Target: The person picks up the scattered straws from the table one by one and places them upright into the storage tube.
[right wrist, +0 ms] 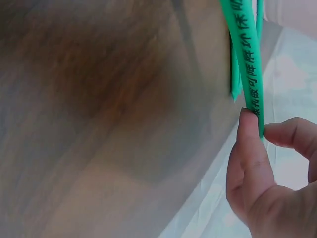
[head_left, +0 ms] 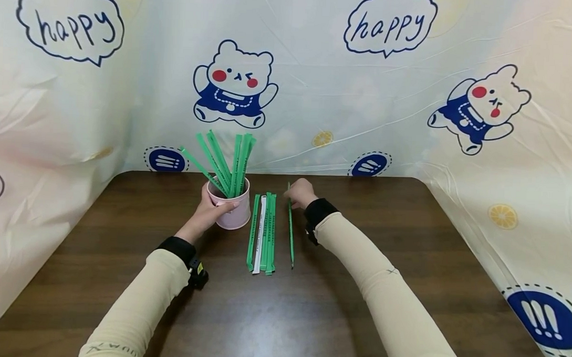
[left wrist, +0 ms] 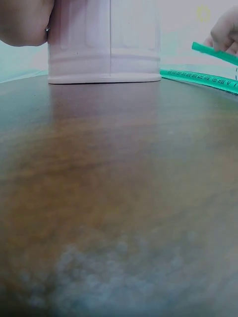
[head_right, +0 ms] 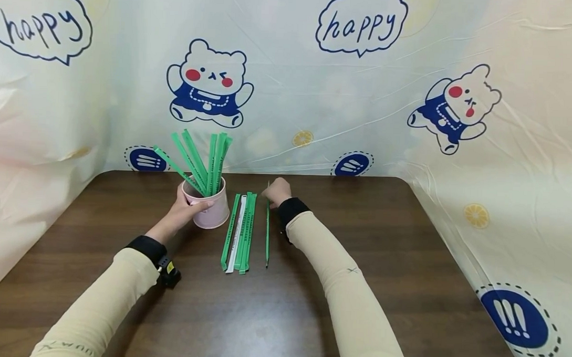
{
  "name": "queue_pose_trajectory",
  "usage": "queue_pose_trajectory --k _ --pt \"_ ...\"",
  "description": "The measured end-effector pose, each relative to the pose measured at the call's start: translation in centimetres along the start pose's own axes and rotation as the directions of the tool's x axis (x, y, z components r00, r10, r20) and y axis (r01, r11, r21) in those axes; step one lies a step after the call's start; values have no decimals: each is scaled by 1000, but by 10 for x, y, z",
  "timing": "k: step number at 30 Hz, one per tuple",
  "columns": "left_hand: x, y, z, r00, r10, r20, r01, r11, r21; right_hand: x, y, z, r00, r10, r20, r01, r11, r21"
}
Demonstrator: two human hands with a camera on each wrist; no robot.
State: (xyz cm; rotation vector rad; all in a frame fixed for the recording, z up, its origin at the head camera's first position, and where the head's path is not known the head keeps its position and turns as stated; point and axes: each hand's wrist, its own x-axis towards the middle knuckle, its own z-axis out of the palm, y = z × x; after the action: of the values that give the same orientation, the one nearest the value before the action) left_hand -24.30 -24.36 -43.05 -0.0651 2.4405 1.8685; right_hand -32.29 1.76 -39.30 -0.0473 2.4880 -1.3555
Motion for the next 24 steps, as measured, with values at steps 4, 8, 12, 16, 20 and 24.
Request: queue_pose_trajectory --k 4,8,12,16,20,24 --pt "0 1 1 1000 5 4 -5 1000 3 -2 1 -16 1000 -26 14 25 997 76" --pt "1 2 1 1000 17 -6 -17 1000 7 0 -3 -32 997 -79 -3 79 985 153" --pt "2 3 0 1000 13 -10 -13 1000 2 4 -11 -47 990 -133 -55 141 972 186" --pt "2 2 0 1000 -8 -1 8 1000 2 4 -25 -61 980 -179 -85 192 961 199" --pt "0 2 1 1000 -13 1 13 1000 9 0 -43 -75 962 -252 -103 268 946 184" --pt "-1 3 2 1000 -7 2 7 1000 8 -7 -63 -87 942 -315 -117 329 935 131"
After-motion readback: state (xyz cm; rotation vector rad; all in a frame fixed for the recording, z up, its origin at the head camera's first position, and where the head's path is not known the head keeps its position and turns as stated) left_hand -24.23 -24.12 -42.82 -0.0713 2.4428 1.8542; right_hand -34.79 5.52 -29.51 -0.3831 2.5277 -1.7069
